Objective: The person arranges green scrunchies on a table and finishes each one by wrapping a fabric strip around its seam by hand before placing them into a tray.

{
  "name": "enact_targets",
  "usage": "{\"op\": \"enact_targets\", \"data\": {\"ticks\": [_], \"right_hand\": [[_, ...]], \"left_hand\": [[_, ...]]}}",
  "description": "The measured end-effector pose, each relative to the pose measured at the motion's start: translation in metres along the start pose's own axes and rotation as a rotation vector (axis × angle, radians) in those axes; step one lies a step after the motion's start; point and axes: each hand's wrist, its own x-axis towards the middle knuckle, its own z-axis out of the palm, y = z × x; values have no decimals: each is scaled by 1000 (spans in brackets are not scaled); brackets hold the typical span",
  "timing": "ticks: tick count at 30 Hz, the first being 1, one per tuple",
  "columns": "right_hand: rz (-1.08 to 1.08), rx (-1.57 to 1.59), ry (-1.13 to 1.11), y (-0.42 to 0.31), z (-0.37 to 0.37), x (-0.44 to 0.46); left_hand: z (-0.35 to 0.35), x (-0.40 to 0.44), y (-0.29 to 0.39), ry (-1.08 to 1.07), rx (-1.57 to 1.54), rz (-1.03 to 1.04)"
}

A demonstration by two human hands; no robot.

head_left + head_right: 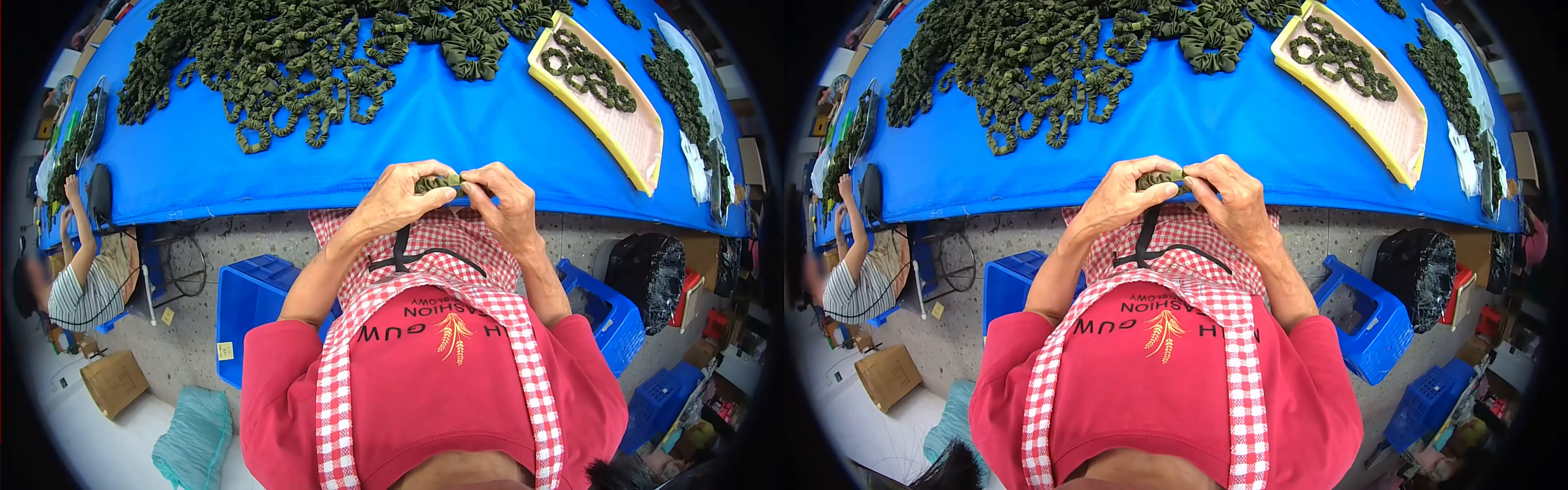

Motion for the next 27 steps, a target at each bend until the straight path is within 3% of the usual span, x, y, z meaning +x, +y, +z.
{"op": "enact_targets", "data": {"ticks": [4, 8, 13, 27], "right_hand": [[93, 40, -21, -4, 0, 1], [372, 458, -48, -4, 2, -1], [482, 770, -53, 14, 9, -6], [468, 816, 5, 9, 14, -5]], "left_hand": [[-2, 0, -6, 16, -14, 24], [0, -1, -7, 11, -301, -33], [4, 2, -25, -57, -731, -127], [22, 3, -39, -92, -1085, -140]]}}
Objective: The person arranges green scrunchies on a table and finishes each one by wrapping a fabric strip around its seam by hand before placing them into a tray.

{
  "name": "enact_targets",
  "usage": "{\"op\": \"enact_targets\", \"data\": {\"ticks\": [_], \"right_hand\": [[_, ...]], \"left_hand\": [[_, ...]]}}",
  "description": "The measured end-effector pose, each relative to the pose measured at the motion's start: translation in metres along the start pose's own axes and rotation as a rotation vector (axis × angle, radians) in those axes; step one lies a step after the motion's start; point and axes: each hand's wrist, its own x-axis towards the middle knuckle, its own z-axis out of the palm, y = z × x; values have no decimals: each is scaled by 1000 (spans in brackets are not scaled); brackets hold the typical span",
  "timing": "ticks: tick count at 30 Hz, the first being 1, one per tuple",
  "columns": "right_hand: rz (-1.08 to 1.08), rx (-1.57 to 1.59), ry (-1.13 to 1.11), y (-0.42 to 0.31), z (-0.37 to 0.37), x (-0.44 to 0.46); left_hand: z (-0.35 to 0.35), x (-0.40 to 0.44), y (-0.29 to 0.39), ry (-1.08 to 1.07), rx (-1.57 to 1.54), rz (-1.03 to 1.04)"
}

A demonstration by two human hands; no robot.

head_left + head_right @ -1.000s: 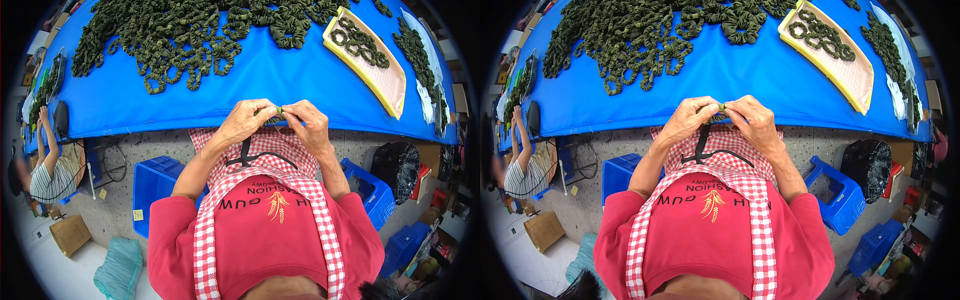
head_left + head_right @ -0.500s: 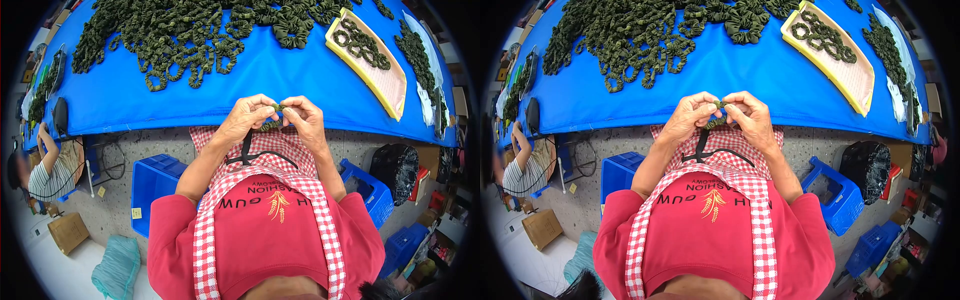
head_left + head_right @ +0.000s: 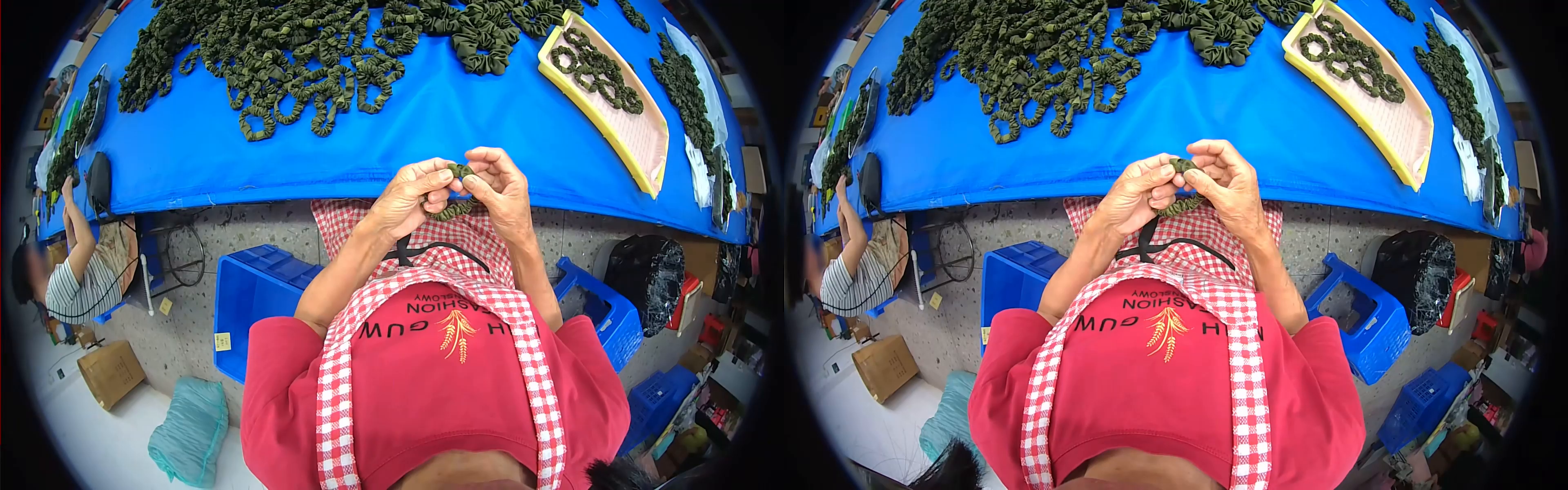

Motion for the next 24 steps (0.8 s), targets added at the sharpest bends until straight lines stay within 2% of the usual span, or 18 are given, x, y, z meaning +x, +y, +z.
{"op": "enact_targets", "data": {"ticks": [7, 24], "right_hand": [[23, -44, 28, 6, 3, -3], [-84, -46, 18, 9, 8, -1]], "left_hand": [[-1, -1, 0, 6, -30, -2], [-1, -2, 1, 1, -33, 43]]}}
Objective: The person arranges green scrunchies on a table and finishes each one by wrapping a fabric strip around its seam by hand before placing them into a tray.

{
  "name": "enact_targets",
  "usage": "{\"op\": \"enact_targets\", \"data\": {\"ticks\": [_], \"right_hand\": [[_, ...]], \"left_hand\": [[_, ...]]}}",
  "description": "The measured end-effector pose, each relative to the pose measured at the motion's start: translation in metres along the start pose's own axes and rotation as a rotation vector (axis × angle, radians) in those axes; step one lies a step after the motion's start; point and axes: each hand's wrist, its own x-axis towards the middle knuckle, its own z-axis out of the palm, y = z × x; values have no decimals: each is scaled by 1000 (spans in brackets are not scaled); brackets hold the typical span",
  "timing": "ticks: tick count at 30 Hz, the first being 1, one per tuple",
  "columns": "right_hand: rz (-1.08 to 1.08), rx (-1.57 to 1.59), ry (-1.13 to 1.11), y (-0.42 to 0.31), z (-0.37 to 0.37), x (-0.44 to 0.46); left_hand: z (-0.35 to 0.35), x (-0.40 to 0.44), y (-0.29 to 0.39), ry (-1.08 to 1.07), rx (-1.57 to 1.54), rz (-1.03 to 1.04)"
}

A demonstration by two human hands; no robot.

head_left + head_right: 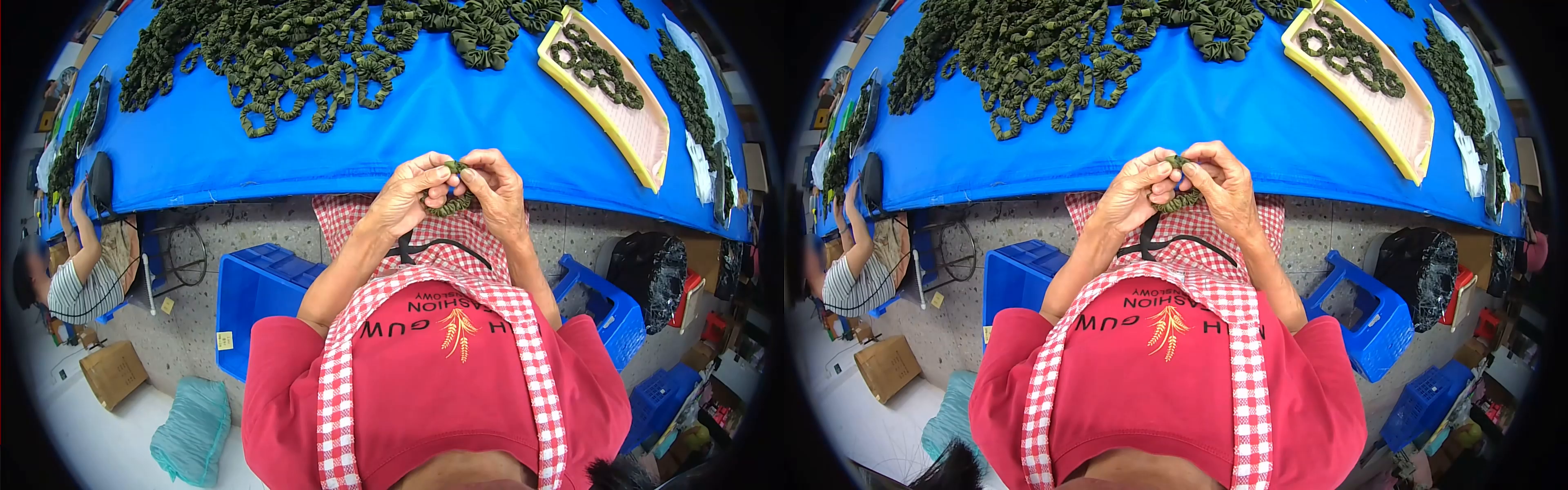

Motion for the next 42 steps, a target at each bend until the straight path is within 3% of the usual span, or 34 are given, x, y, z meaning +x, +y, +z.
{"op": "enact_targets", "data": {"ticks": [23, 32, 42], "right_hand": [[52, 60, -48, 7, -6, 6], [30, 426, -15, 7, 0, 11], [13, 516, 27, 17, 7, 10]], "left_hand": [[12, -4, 1, 4, 125, 106], [10, 0, 0, 81, 302, 191], [12, -8, -1, 141, 401, 227]]}}
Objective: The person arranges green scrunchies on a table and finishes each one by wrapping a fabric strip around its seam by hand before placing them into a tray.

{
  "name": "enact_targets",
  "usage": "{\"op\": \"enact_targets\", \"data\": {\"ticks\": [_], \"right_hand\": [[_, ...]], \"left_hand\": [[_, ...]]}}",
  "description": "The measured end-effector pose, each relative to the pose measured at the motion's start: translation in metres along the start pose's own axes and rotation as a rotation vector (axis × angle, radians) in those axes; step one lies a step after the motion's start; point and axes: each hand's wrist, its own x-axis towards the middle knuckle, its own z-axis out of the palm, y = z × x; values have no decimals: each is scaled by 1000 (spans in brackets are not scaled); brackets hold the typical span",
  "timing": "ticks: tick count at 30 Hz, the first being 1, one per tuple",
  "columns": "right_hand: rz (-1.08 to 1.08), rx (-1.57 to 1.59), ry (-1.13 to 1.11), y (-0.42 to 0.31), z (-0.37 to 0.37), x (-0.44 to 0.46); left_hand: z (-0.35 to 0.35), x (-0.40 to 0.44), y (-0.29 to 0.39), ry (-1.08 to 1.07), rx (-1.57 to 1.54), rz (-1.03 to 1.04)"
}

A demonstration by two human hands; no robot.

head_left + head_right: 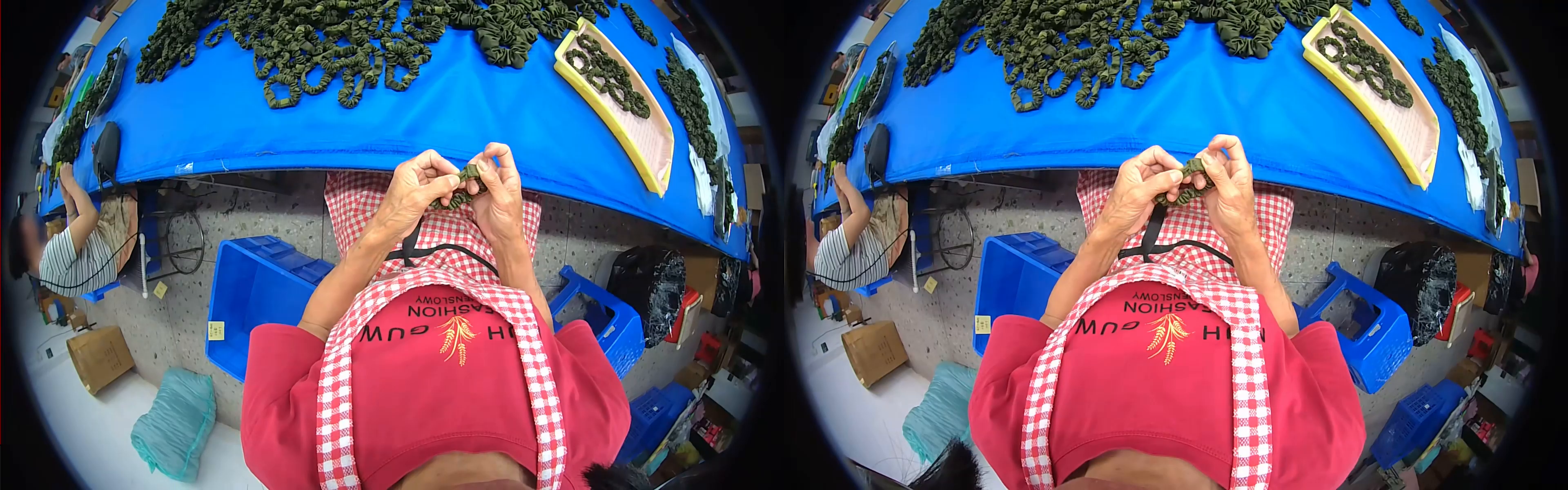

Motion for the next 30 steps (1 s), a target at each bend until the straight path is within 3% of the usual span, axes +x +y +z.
{"op": "enact_targets", "data": {"ticks": [1, 5, 10, 15, 20, 22, 25, 27, 30], "right_hand": [[3, 2, 1, -1, 0, 2], [-454, -966, -41, -5, -2, 14], [-447, -1161, -45, -26, 9, 6], [-271, -982, -80, -24, 22, -3], [-431, -1081, -187, -15, 6, 4], [-390, -1135, -140, -20, 9, -2], [-243, -1116, -129, -24, -4, -7], [-195, -1116, -117, -30, -32, 5], [39, -708, 137, -32, -79, 25]], "left_hand": [[2, -1, 0, 3, 0, -2], [12, -5, 0, 127, 537, 435], [13, -10, 14, 138, 864, 562], [11, -10, 15, 112, 885, 572], [9, -12, 15, 168, 844, 476], [10, -17, 17, 188, 808, 257], [-3, -5, -6, 100, 974, 488], [-6, 21, -32, 78, 917, 468], [-22, 34, -31, 181, 983, 220]]}}
